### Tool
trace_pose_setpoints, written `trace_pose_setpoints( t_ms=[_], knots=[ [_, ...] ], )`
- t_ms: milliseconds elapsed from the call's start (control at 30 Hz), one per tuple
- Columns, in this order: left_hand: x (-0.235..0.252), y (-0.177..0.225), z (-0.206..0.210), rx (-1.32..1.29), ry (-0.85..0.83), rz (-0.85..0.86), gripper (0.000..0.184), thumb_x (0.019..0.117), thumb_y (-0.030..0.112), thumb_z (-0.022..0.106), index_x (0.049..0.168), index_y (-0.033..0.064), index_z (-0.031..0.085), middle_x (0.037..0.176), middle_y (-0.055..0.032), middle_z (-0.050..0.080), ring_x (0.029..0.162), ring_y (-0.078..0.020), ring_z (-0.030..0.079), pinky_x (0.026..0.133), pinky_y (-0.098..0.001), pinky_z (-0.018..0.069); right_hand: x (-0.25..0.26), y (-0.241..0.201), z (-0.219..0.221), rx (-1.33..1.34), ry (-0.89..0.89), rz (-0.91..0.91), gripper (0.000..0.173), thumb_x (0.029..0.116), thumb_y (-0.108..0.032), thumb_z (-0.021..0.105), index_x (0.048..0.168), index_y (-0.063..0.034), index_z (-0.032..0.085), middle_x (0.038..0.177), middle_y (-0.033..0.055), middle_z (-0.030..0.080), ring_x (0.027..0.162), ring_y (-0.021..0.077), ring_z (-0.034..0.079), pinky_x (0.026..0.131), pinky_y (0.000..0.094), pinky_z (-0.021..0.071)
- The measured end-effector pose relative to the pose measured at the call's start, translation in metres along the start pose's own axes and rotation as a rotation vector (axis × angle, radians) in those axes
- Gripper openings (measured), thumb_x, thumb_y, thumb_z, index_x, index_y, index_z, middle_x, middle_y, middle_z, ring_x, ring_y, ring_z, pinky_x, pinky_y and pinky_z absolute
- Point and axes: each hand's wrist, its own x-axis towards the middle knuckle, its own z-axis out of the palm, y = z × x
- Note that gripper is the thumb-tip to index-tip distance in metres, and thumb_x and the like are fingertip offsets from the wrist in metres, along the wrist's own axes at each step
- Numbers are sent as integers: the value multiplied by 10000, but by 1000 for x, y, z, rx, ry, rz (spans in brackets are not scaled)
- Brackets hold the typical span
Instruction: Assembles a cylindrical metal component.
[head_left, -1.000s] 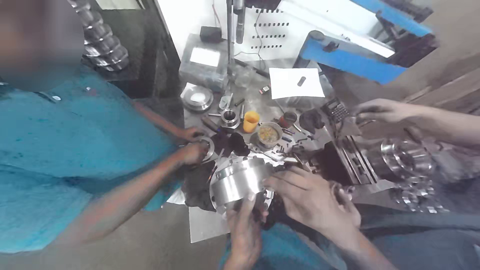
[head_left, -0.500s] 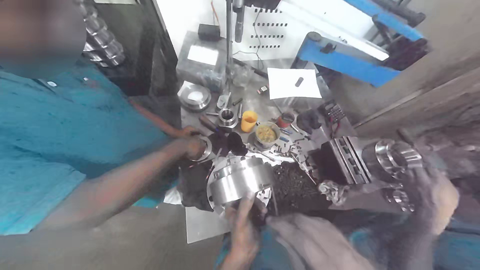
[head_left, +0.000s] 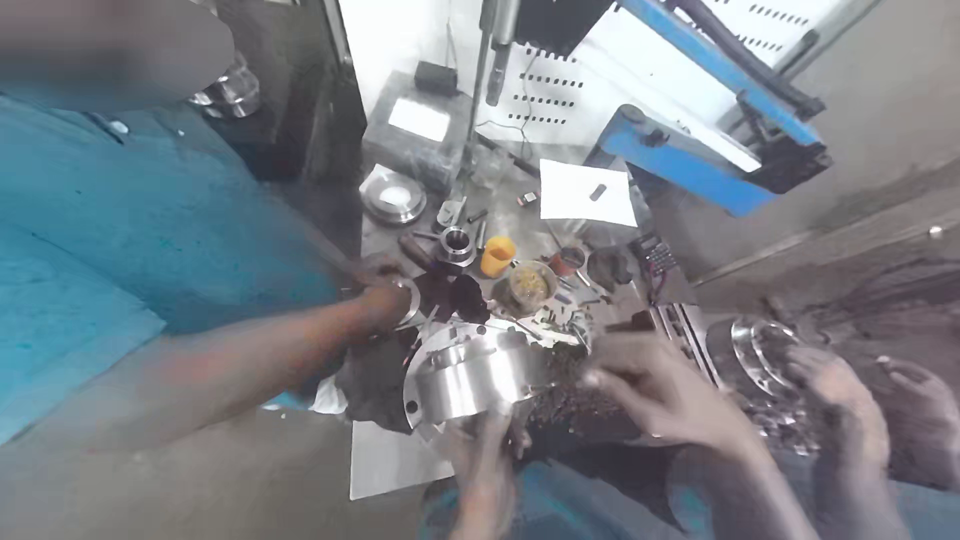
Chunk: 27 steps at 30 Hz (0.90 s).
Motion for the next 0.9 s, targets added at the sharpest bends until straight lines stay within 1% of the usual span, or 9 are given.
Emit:
trace_pose_setpoints(
  t_ms=[100,167,267,367,467,533,667,833,900],
  knots=[
    [0,1,0,23,8,5,179,891,155,726,938,31,606,618,-77,662,487,-117,631,482,-248,552,-24,-37,18,-19,-76,-117,415,1077,-394,494,867,-106,708,746,10,633,667,93,608,601,265,514],
    [-4,4,-1,52,17,-5,167,909,151,698,961,31,593,634,-63,656,515,-111,637,516,-263,569,-4,-67,31,-191,-58,-234,438,1074,-401,476,785,-127,659,705,20,600,623,159,599,510,321,471],
    [-10,2,-4,27,-6,0,124,949,216,694,979,128,613,760,14,703,664,-58,689,617,-248,599,53,-77,35,-371,-7,-338,401,1036,-360,494,771,-128,685,717,31,627,661,215,638,505,383,485],
    [-2,-2,-1,0,-4,38,163,906,203,735,877,63,657,672,-84,687,503,-87,618,465,-226,520,77,-39,24,-372,67,-271,326,998,-335,552,846,-149,772,789,-8,682,716,159,666,574,370,534],
    [0,0,1,-21,22,41,194,868,183,775,893,44,641,644,-98,672,474,-93,601,446,-220,505,36,-5,18,-284,116,-123,408,1071,-381,451,981,-145,772,786,-15,682,692,113,639,596,342,516],
    [-1,-1,3,-13,28,43,173,880,156,751,910,42,625,636,-81,666,466,-85,599,443,-211,513,-1,-13,19,-267,127,-23,460,1090,-420,416,1044,-119,760,788,16,722,688,122,670,620,348,548],
    [-1,-1,1,-10,24,29,197,867,129,746,948,32,594,605,-72,632,445,-99,588,434,-229,521,-11,-50,18,-426,13,26,369,1015,-396,476,848,-147,691,578,-24,551,493,128,550,435,335,422],
    [-1,2,4,-2,41,20,140,880,77,697,948,28,586,609,-69,648,449,-98,601,437,-230,532,-16,-41,-20,-340,-263,-10,317,948,-357,576,1168,-188,728,857,-14,684,707,145,653,578,380,543],
    [-2,2,1,-8,34,-13,186,883,115,727,983,39,590,646,-72,675,481,-98,623,465,-229,543,-21,-31,-27,-288,-307,-34,261,998,-314,548,1104,-183,747,923,-7,692,807,137,668,663,352,561]
  ],
)
